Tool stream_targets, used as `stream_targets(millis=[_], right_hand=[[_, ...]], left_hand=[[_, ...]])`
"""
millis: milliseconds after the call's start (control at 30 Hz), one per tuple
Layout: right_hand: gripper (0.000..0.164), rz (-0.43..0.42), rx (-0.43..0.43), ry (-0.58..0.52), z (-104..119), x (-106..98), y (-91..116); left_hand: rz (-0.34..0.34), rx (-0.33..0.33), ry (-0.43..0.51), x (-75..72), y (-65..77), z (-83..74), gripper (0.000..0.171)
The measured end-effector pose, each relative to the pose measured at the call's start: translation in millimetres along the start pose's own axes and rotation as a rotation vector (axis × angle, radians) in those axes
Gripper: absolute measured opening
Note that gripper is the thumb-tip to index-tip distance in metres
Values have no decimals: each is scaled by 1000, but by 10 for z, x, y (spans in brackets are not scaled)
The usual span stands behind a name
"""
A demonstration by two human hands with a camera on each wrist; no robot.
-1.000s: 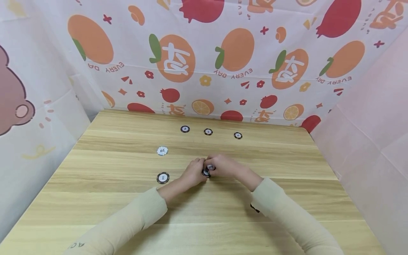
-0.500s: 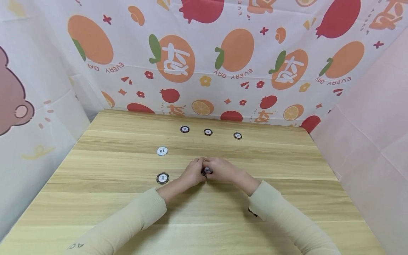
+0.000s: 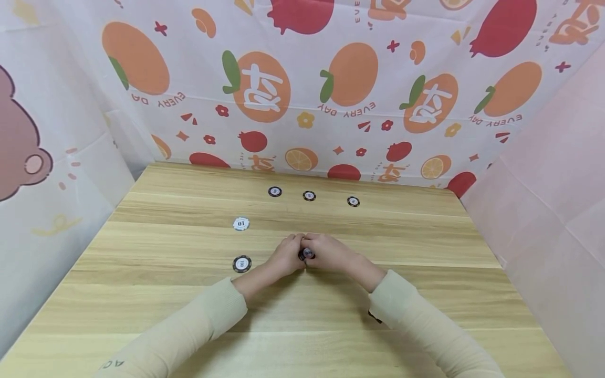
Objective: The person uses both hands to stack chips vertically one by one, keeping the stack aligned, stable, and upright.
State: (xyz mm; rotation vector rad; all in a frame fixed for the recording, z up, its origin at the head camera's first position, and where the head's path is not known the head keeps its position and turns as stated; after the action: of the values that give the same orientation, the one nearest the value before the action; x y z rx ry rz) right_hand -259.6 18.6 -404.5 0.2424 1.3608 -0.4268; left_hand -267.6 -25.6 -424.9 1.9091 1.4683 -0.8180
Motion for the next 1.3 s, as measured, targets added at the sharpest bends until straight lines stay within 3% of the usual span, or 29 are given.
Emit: stream_targets(millis=[567,833,1033,1300], right_hand=[[22,-20,0,-9,-4,15,15],[35,-22,158,-182,-177,-20,127],[35,39,197,-110,-235,26,202],[26,23,194,-65,-224,24,212]], left_hand=[[4,6,-6,4,4,11,64],[2,18,-16,16,-4,3,50],[-41,62,-13,-6,14,-31,35],[-41,59,-18,-10,17,-56,33]])
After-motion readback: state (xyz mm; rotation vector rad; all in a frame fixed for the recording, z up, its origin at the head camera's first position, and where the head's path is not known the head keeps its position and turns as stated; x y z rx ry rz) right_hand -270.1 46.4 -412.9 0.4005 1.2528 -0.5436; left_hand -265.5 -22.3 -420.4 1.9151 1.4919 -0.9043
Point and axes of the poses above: each hand's wrist, its own y-axis away from the middle knuckle, its own x-axis out of the palm, z = x × y, the point moved 9 cm from there along -y, towards the middle knuckle, and after that the axes turned 9 degrees about -x, right-handed, at the moved point
